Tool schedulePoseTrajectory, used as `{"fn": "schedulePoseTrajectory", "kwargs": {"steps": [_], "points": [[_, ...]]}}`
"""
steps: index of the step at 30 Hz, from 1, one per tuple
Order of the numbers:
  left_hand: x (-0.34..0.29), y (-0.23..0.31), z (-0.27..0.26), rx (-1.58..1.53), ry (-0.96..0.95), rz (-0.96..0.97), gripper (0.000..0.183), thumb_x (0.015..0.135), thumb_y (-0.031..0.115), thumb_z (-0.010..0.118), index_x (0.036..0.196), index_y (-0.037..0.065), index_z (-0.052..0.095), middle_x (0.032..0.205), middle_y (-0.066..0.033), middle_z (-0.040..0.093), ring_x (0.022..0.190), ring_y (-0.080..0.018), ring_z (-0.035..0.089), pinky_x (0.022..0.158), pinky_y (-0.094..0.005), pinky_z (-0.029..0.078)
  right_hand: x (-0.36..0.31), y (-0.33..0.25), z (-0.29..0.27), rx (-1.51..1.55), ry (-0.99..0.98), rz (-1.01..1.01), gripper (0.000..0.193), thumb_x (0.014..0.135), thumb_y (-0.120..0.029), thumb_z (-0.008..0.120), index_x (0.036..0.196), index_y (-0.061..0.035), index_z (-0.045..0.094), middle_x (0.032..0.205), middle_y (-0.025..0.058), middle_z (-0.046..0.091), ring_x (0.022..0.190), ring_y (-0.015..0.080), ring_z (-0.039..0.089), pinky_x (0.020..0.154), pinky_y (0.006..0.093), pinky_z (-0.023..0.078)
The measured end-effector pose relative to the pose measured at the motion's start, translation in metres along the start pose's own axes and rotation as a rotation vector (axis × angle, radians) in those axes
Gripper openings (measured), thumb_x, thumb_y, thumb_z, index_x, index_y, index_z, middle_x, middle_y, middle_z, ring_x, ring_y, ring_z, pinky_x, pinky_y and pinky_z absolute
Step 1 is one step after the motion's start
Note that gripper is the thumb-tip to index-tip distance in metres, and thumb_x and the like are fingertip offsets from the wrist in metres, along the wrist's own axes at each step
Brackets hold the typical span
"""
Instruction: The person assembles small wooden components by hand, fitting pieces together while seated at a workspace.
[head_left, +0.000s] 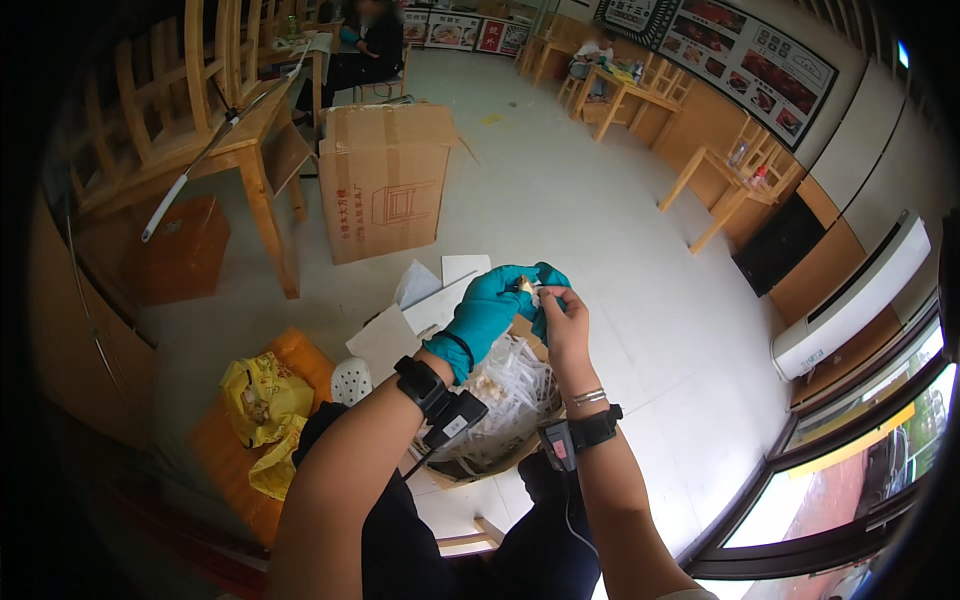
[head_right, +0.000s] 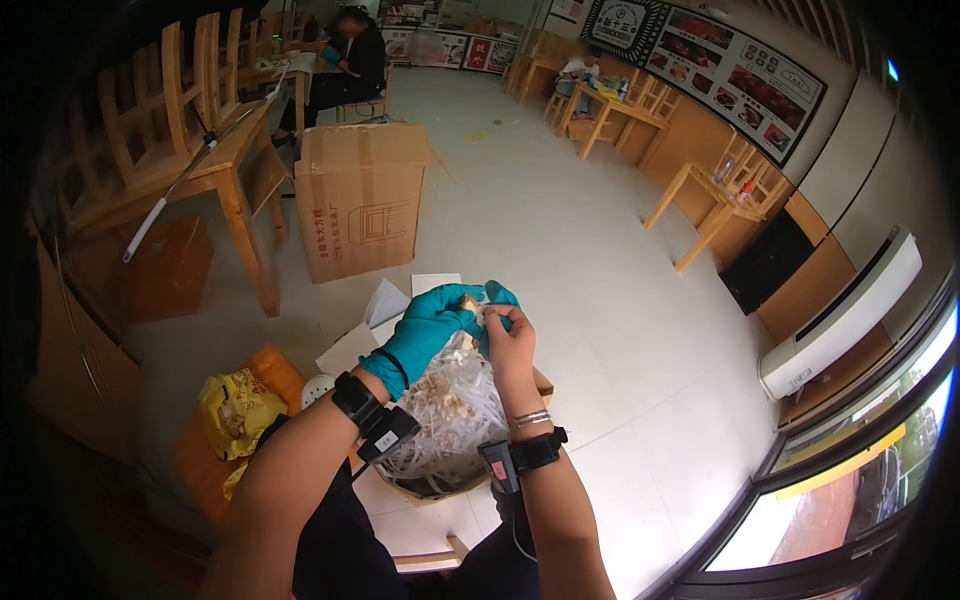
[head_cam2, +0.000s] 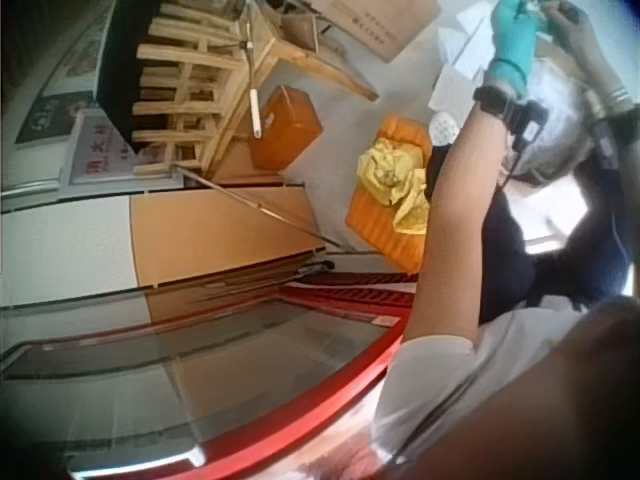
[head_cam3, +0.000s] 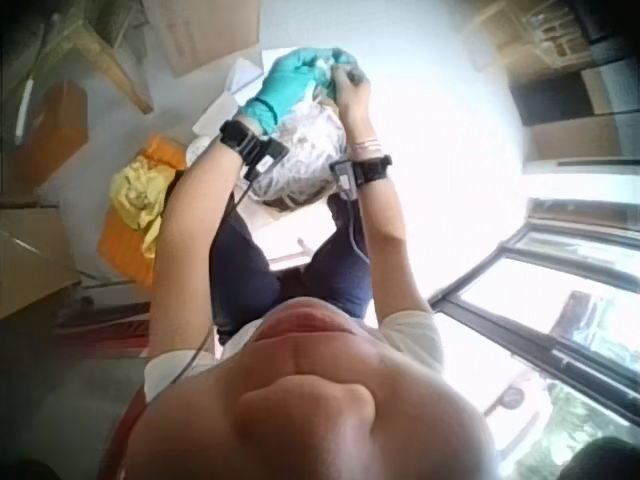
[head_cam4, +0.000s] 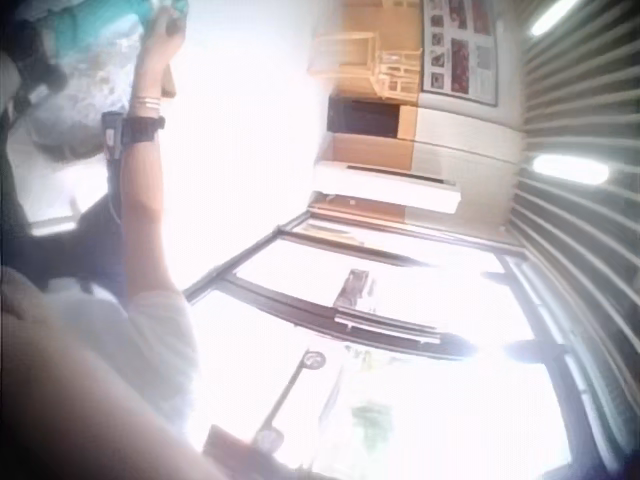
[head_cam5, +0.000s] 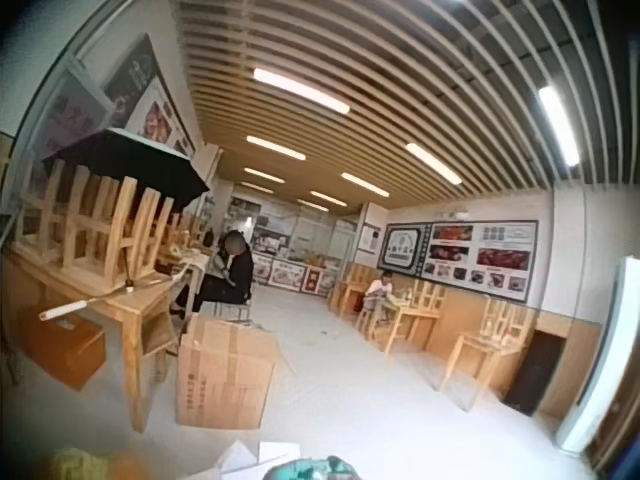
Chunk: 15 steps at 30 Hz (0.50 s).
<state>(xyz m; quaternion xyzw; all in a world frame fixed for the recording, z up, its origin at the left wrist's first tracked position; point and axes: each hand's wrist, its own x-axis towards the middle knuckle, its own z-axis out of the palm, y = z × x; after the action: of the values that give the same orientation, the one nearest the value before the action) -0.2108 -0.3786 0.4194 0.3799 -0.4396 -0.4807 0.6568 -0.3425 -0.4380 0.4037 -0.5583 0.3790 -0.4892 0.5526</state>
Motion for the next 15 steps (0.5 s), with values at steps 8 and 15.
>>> {"fn": "schedulePoseTrajectory", "kwargs": {"steps": [8, 15], "points": [[0.003, -0.008, 0.017, -0.181, 0.234, -0.010, 0.025, 0.088, 0.006, 0.056, 0.113, 0.004, 0.059, 0.108, -0.0050, 0.061, 0.098, -0.0132, 0.056, 0.090, -0.0261, 0.044, 0.011, 0.017, 0.010, 0.229, 0.043, 0.076, 0.011, 0.088, -0.014, 0.058, 0.091, -0.0031, 0.057, 0.079, -0.0001, 0.059, 0.062, 0.0057, 0.052, 0.053, 0.0181, 0.043], [0.009, 0.001, -0.005, -0.079, 0.270, 0.061, 0.020, 0.083, 0.005, 0.062, 0.103, 0.004, 0.061, 0.099, -0.0041, 0.062, 0.088, -0.0129, 0.058, 0.081, -0.0253, 0.047, -0.006, 0.020, 0.005, 0.164, -0.070, 0.213, 0.018, 0.089, -0.014, 0.056, 0.095, 0.0029, 0.059, 0.082, 0.0083, 0.064, 0.066, 0.0137, 0.062, 0.059, 0.0227, 0.051]]}}
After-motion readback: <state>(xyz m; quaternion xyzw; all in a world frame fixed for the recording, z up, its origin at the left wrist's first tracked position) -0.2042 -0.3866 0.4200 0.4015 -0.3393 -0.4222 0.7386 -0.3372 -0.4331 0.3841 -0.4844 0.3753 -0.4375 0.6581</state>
